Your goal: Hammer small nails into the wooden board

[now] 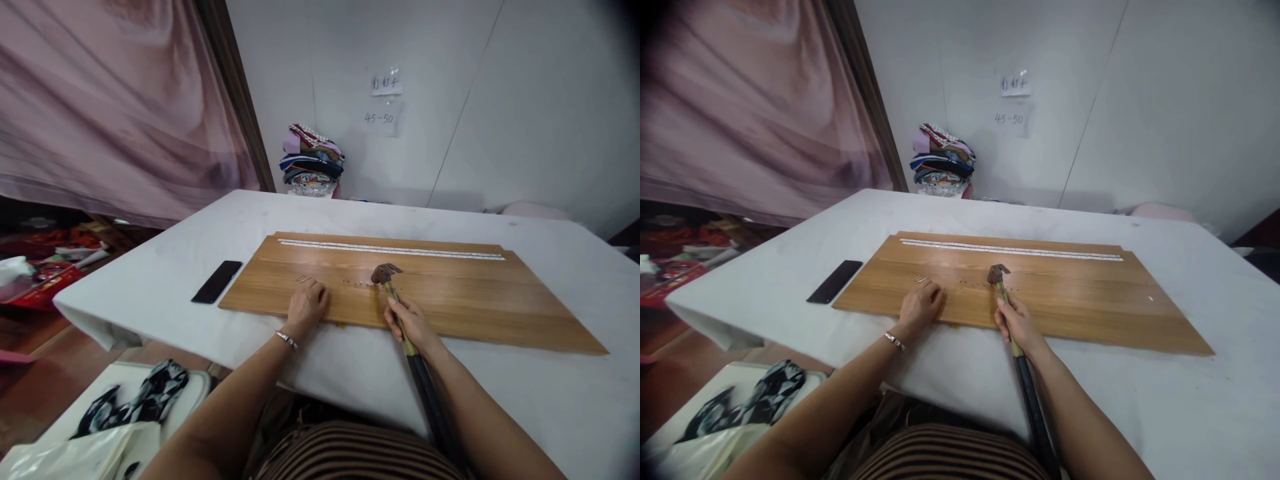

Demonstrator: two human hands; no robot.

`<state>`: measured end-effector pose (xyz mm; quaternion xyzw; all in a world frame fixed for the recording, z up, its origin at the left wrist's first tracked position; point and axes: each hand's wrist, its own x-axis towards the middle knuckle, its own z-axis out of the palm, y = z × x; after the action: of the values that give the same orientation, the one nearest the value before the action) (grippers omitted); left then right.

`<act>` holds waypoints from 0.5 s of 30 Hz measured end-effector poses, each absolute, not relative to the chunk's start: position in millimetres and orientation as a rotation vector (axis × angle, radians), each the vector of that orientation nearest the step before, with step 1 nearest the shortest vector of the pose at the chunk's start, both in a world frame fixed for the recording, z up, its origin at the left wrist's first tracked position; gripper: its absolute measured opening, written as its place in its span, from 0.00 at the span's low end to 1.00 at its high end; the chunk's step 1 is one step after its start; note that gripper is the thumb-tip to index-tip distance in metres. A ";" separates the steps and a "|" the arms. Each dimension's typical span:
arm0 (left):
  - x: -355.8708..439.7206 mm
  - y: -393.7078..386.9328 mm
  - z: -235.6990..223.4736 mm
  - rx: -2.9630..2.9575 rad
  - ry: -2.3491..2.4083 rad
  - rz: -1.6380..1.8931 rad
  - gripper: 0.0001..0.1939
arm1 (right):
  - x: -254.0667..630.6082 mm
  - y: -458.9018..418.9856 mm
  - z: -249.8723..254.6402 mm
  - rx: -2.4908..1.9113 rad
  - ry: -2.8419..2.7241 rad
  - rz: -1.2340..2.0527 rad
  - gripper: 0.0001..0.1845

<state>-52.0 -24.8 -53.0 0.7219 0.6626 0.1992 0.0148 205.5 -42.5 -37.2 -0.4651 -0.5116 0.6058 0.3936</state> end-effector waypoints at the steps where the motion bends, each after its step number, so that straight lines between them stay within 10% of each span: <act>1: -51.8 -24.9 -52.6 2.244 2.063 0.618 0.12 | 205.5 -42.6 -36.8 -1.179 -1.297 1.533 0.26; 15: -51.3 -25.3 -50.6 2.219 2.057 0.611 0.13 | 204.4 -42.0 -38.3 -1.158 -1.241 1.535 0.26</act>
<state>-51.3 -25.3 -50.6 0.7186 0.6661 0.1980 0.0274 204.4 -42.0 -38.3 -0.4606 -0.4936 0.6106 0.4140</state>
